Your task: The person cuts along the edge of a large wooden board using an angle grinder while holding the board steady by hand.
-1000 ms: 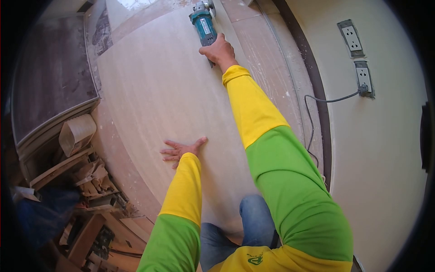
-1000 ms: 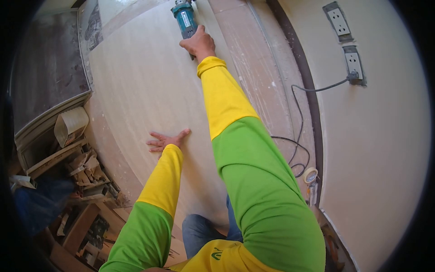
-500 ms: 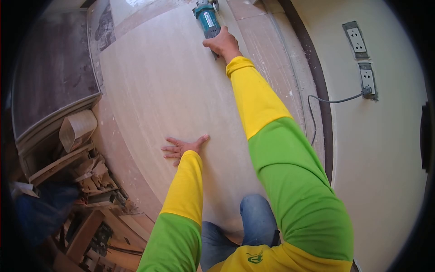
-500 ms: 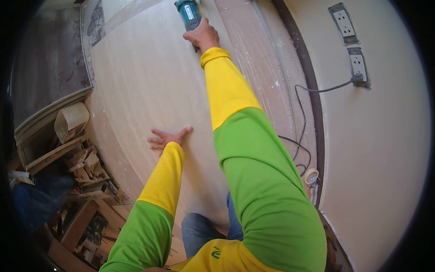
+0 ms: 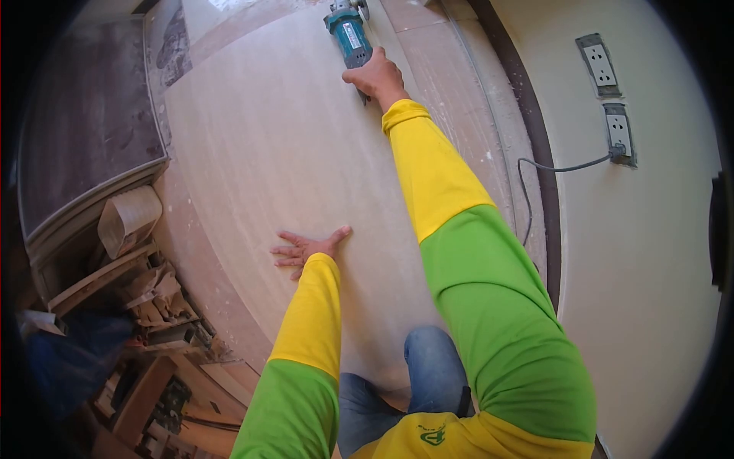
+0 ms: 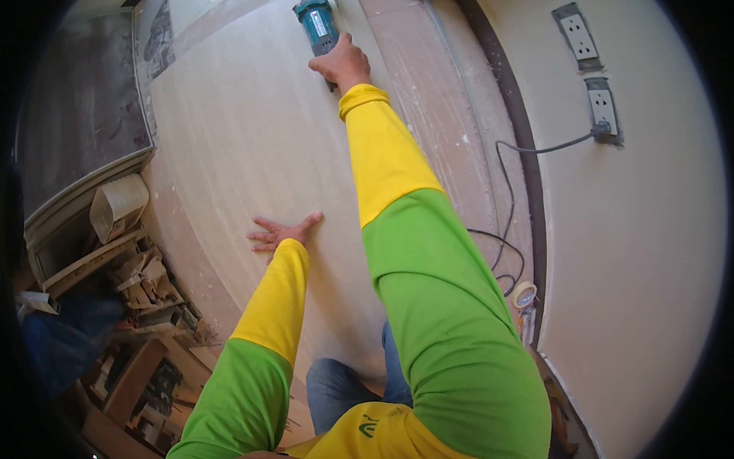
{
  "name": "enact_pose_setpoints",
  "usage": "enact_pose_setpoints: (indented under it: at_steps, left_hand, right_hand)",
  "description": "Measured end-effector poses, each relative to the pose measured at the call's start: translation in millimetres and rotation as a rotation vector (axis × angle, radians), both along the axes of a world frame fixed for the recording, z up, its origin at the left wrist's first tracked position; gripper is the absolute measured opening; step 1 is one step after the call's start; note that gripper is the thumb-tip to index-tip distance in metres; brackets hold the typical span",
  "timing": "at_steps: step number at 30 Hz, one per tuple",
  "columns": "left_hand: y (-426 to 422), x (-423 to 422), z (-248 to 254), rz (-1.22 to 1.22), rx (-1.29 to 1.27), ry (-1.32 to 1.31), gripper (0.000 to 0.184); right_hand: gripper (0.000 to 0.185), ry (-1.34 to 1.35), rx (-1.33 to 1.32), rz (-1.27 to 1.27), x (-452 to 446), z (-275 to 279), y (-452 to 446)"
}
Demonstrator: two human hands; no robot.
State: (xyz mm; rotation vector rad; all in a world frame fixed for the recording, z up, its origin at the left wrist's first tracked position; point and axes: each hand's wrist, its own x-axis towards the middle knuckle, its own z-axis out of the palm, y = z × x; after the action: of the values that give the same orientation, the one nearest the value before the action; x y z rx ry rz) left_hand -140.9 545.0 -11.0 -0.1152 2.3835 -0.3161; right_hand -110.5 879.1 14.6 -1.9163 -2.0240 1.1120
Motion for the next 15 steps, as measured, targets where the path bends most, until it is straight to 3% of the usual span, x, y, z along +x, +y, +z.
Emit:
enact_pose_setpoints:
  at_steps: [15]
  left_hand:
    - [1,1,2,-0.010,-0.009,-0.004,0.173]
  right_hand:
    - [0.086,-0.011,-0.037,0.000,17,5,-22]
